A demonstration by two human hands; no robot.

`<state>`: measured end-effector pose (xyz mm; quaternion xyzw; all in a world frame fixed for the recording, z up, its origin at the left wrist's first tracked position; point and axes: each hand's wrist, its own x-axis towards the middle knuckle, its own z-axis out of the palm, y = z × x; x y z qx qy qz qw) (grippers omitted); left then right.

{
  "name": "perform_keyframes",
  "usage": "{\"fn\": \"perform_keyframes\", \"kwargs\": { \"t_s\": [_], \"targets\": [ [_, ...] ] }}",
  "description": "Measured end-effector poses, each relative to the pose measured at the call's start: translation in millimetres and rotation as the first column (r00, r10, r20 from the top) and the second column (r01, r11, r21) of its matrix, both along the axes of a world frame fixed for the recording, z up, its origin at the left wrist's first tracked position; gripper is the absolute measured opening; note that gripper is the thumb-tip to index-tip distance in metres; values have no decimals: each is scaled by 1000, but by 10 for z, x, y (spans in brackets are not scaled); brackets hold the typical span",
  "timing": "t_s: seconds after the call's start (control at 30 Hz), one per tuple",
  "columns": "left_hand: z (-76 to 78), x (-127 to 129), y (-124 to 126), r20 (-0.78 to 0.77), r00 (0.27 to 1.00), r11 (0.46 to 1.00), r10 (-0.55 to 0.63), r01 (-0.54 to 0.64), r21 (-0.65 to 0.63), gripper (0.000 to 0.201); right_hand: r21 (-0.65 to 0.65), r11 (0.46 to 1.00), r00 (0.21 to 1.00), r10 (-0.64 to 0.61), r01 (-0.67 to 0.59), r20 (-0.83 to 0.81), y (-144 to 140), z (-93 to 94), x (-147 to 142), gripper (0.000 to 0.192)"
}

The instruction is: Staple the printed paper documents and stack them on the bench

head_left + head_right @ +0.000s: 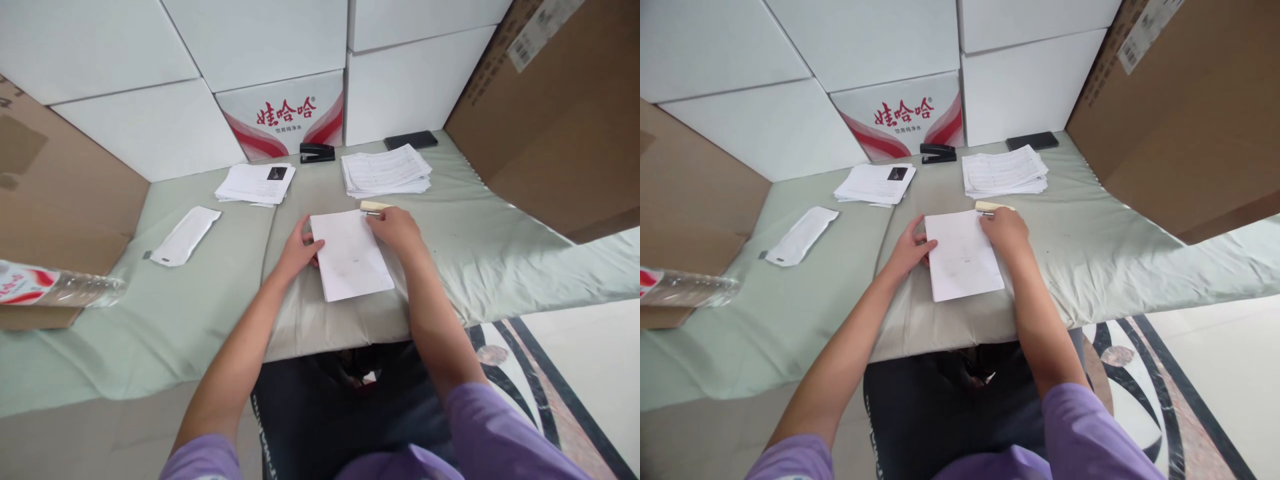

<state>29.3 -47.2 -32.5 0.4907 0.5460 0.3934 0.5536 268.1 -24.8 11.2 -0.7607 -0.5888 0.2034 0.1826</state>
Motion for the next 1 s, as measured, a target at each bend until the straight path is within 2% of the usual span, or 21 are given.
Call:
{"fn": "perform_keyframes", "kwargs": {
  "t_s": [0.1,0.17,0.23,0.43,0.6,1.0],
  "targets": [
    [11,8,-2,-20,1000,1000,3,-3,-3,99,145,989,1000,-30,30,-1,12,59,94,23],
    [15,12,-2,-29,1000,1000,2,-2,-3,98,258,966,999,-5,-3,33,60,37,136,22],
    [13,13,2,-29,1000,1000,4,-4,-2,97,310,949,997,34,-55,74,133,-31,153,24],
    [36,25,-7,-23,1000,1000,18,-18,-14,95,186,973,990,137,-133,-12,279,-187,143,26],
    [102,44,-67,-67,997,999,-34,32,-32,82,180,970,985,170,-162,-26,263,-185,137,28],
    [175,71,-133,-137,988,992,-71,55,-118,74,123,966,967,238,-226,-96,211,-111,87,17]
  ]
}}
